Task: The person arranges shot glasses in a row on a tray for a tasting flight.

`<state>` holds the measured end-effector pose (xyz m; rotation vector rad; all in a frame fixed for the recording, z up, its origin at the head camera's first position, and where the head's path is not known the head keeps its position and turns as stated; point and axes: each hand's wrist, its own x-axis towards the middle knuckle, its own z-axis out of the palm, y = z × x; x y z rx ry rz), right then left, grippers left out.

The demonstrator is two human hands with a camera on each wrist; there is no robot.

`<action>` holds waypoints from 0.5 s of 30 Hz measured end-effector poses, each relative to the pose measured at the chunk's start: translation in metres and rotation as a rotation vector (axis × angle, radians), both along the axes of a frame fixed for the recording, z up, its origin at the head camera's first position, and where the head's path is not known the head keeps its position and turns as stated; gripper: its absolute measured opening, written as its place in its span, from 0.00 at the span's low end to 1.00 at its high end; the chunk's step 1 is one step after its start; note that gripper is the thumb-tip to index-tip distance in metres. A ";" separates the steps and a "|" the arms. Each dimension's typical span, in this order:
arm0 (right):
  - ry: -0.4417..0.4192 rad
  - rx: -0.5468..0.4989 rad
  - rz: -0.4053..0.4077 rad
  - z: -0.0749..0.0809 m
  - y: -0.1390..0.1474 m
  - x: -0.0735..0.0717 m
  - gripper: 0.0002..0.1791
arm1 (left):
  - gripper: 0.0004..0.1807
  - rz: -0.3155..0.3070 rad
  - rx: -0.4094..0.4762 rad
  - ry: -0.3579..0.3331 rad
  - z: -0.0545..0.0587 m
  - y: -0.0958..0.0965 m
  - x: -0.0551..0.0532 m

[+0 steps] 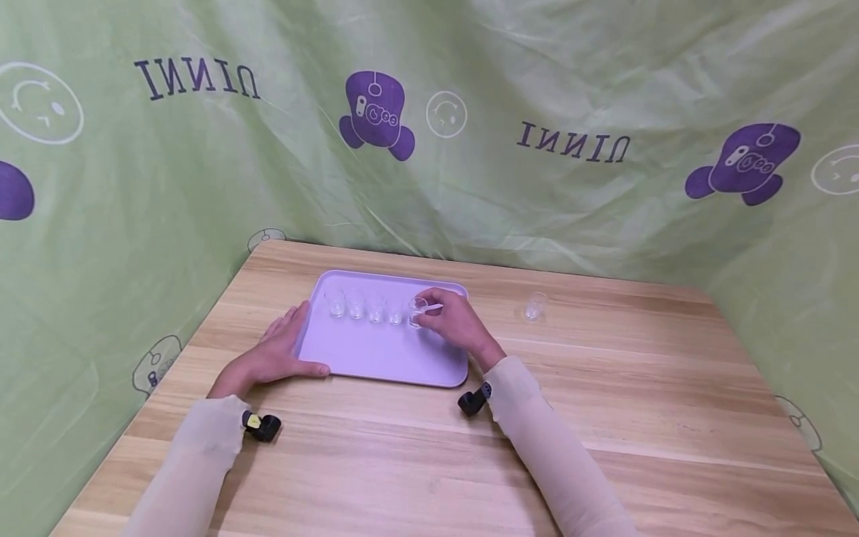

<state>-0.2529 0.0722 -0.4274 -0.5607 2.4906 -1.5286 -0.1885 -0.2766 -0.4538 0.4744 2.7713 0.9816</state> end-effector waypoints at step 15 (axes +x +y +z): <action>0.003 0.009 0.015 -0.002 -0.002 0.000 0.20 | 0.77 0.002 -0.021 -0.015 0.002 -0.001 0.000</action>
